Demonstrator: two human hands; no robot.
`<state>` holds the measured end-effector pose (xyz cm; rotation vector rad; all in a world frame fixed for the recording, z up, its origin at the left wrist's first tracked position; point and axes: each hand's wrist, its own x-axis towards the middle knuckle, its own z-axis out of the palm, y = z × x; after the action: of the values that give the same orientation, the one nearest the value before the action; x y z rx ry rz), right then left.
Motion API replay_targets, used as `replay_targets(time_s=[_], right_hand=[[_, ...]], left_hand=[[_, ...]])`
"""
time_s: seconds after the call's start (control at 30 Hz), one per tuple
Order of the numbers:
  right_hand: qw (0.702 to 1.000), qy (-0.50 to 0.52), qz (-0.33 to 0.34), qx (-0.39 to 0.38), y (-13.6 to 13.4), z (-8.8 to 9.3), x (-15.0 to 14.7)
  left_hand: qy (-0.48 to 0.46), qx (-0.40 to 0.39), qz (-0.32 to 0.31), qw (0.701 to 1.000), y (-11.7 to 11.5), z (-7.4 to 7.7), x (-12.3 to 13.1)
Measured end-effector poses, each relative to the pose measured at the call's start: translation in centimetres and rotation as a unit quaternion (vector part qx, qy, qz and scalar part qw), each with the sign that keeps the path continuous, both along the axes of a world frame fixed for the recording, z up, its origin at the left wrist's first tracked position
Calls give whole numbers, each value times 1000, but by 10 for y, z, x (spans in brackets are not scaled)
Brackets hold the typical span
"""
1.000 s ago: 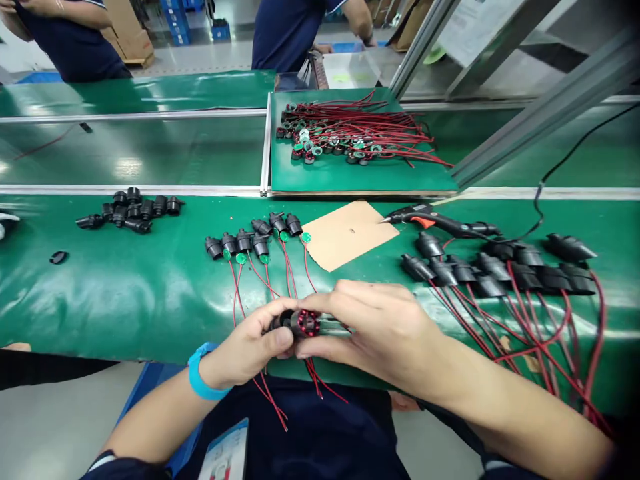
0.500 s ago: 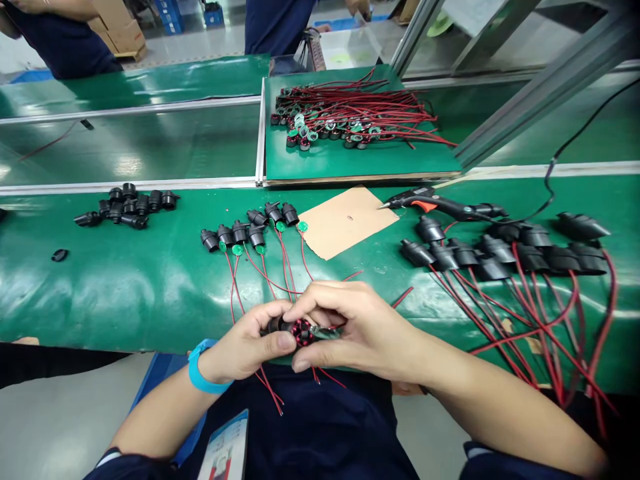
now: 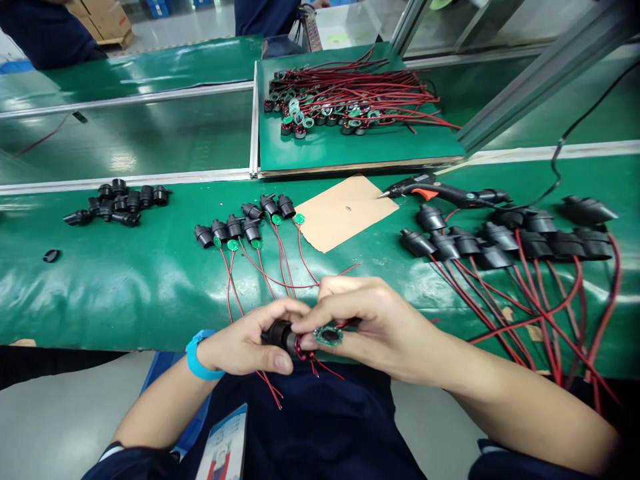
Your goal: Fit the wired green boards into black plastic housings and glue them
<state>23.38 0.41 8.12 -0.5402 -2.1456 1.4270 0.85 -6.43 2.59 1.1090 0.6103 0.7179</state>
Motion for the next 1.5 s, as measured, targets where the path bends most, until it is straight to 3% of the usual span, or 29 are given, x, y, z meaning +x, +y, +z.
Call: replay_targets(time_s=[0.17,0.37,0.5,0.73,0.87,1.0,1.13,1.27,1.43,1.5], right_hand=[[986,-8,-142,90,2,-1,8],[989,10,-140,47,-4,-9,-1],[995,23,-98,28,-7,-16,-4],[994,-19,65,81,5,-8,-2],[994,-59,87,24,17,-2,-8],[990,-63,108,-70,27,-2,-12],[990,-46,113,-64,27,-3,-12],[993,-43,102,-31,26,-3,-8],[988,-111,107,-29,24,-19,-4],[987,-117,91,-60,22,-29,-7]], left_hand=[[24,15,58,998,-6,0,2],[82,89,114,986,-9,-2,5],[100,81,87,988,-8,0,6],[89,116,-26,989,8,-3,-1],[85,103,-25,991,4,-7,-3],[45,32,-4,998,-4,-10,-3],[60,69,17,996,-5,-11,-4],[162,180,88,966,-6,-12,-7],[344,316,148,871,-12,-19,-10],[359,342,179,850,-15,-20,-10]])
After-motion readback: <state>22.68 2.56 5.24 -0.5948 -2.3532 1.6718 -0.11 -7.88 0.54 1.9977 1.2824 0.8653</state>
